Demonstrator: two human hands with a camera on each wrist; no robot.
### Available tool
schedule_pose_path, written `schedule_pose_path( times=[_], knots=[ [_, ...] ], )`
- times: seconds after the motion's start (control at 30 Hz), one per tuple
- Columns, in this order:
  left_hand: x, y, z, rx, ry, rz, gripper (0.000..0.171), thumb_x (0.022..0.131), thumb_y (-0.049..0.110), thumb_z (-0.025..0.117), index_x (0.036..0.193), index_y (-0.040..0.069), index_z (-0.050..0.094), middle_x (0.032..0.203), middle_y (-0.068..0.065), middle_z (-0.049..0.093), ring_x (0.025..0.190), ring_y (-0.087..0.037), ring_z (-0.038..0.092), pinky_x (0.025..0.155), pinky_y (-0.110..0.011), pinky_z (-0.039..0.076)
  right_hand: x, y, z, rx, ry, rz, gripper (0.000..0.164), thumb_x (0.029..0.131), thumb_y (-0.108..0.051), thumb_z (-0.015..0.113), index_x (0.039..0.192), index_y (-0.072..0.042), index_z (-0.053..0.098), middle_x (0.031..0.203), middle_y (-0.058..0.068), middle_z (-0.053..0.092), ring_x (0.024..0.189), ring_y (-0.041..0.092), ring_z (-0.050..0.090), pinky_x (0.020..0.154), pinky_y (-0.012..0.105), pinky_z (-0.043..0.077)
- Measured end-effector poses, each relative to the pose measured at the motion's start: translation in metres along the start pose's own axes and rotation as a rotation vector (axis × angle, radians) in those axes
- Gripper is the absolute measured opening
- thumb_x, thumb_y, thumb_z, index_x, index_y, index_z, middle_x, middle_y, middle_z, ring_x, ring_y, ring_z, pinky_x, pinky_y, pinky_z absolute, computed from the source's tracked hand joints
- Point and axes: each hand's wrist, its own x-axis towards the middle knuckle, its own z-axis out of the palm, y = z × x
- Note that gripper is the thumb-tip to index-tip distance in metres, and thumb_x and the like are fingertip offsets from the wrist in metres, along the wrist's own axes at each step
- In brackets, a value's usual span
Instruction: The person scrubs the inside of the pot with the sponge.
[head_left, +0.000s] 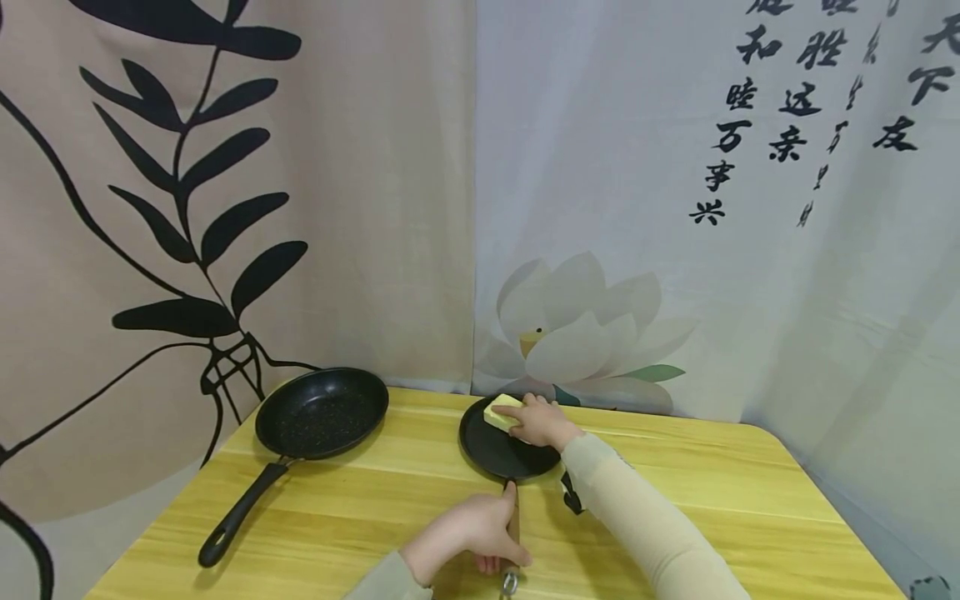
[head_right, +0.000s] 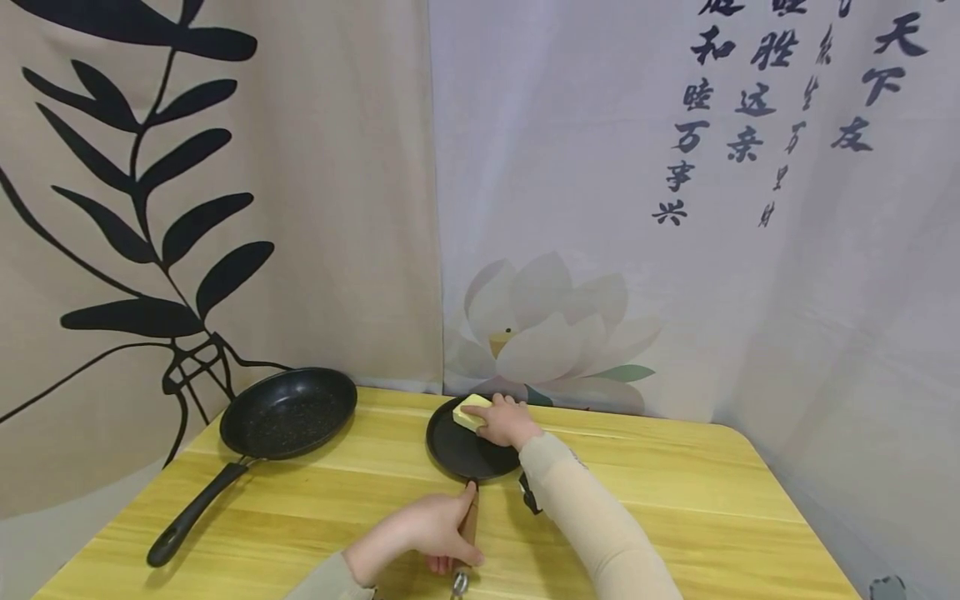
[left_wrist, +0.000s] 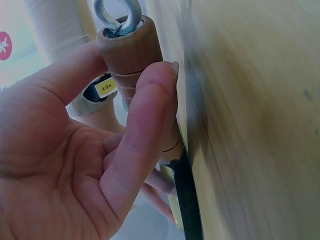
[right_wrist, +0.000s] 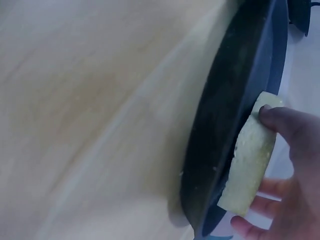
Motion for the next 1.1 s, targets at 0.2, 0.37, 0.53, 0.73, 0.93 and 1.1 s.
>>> schedule_pose_path(
  times=[0.2,0.37,0.53,0.73,0.93,1.1],
  knots=[
    [0.000,0.001,-0.001,0.000,-0.004,0.004,0.099,0.082,0.026,0.078,0.148,-0.014,0.016,0.054,-0.005,0.063,0.039,-0.017,0.057,0.044,-0.034,0.054,-0.003,0.004,-0.004,-0.008,-0.027,0.067,0.051,0.097,-0.045,0.055,0.146,-0.043,0.041,0.122,0.012,0.049,0.099,0.026,0.045,0.087,0.049,0.040],
    [-0.001,0.002,0.000,0.010,0.002,0.007,0.098,0.082,0.026,0.079,0.148,-0.014,0.018,0.052,-0.004,0.063,0.038,-0.016,0.057,0.044,-0.034,0.054,-0.007,0.010,-0.005,0.036,-0.042,0.102,0.051,0.097,-0.047,0.054,0.147,-0.042,0.041,0.130,0.015,0.047,0.108,0.030,0.045,0.088,0.050,0.038],
    [-0.002,0.003,0.000,0.020,0.008,-0.003,0.099,0.081,0.026,0.080,0.148,-0.014,0.018,0.052,-0.005,0.063,0.038,-0.017,0.057,0.044,-0.034,0.054,-0.013,0.015,-0.006,0.096,-0.050,0.110,0.050,0.098,-0.045,0.053,0.147,-0.038,0.043,0.138,0.019,0.044,0.123,0.037,0.042,0.100,0.059,0.034],
    [-0.004,0.004,0.001,0.014,0.003,-0.008,0.100,0.081,0.026,0.080,0.148,-0.014,0.017,0.054,-0.006,0.063,0.039,-0.018,0.058,0.045,-0.035,0.054,-0.019,0.022,-0.009,0.165,-0.061,0.111,0.050,0.098,-0.043,0.054,0.146,-0.033,0.045,0.140,0.020,0.043,0.128,0.041,0.040,0.101,0.065,0.031],
    [-0.005,0.005,0.001,0.009,0.009,0.004,0.099,0.081,0.025,0.080,0.148,-0.015,0.017,0.055,-0.005,0.063,0.039,-0.017,0.057,0.044,-0.035,0.054,-0.028,0.032,-0.009,0.224,-0.067,0.129,0.050,0.097,-0.043,0.055,0.145,-0.031,0.048,0.146,0.018,0.040,0.134,0.041,0.035,0.105,0.065,0.026],
    [-0.004,0.004,0.002,0.018,0.022,0.011,0.099,0.081,0.025,0.080,0.147,-0.015,0.018,0.051,-0.004,0.062,0.038,-0.016,0.056,0.043,-0.034,0.053,-0.037,0.036,-0.013,0.249,-0.068,0.128,0.048,0.097,-0.039,0.057,0.143,-0.027,0.051,0.144,0.019,0.041,0.133,0.042,0.036,0.105,0.066,0.025]
  ],
)
